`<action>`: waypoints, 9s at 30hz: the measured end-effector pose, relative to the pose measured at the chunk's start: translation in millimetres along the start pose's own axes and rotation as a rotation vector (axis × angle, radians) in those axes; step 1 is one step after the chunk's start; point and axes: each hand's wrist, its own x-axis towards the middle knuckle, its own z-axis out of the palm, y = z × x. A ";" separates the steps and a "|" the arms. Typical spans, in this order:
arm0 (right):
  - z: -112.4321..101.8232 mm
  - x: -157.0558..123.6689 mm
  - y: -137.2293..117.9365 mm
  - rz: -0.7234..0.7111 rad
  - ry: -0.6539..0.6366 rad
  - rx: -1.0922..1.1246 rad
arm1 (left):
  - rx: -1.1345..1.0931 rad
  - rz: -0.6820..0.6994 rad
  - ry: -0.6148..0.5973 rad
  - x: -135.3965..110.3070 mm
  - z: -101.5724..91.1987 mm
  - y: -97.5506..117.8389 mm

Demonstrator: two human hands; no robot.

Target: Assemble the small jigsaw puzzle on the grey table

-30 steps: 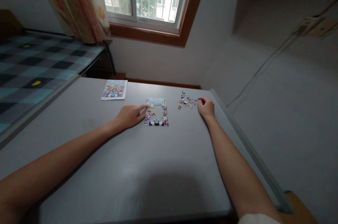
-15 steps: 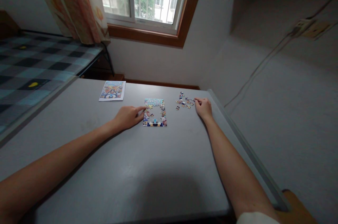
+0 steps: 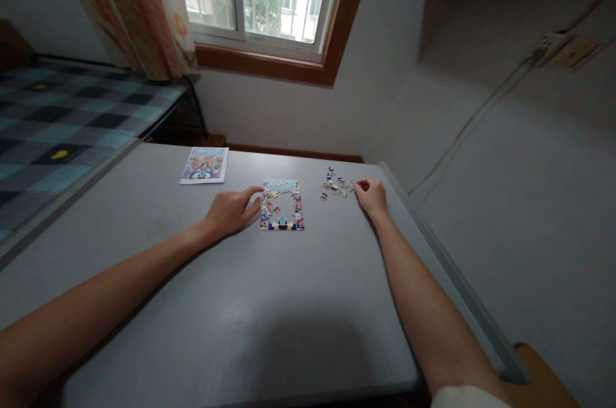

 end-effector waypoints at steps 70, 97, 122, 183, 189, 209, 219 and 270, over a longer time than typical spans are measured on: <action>-25.0 -13.7 -90.1 -0.198 -0.682 0.043 | 0.028 0.064 -0.254 2.4 -3.3 2.5; -33.3 -11.5 -86.8 -0.280 -0.800 0.083 | -0.023 0.071 -0.235 3.0 -0.6 -0.4; -34.5 1.9 -67.0 -0.293 -0.716 0.176 | 0.001 0.085 -0.215 3.2 -1.4 1.2; -15.2 -2.3 0.0 -0.051 -0.145 -0.097 | -0.009 0.067 -0.226 2.6 1.0 -1.1; -16.3 -3.0 -2.1 -0.043 -0.146 -0.098 | 0.000 0.062 -0.231 3.4 -0.9 1.0; -16.3 -3.2 -2.0 -0.042 -0.158 -0.093 | -0.008 0.073 -0.224 3.2 1.9 -2.2; -16.1 -4.0 -1.8 -0.056 -0.142 -0.087 | -0.019 0.057 -0.240 3.4 -1.6 1.0; -16.6 -3.2 -3.1 -0.038 -0.167 -0.123 | 0.002 0.067 -0.225 3.0 0.2 -0.2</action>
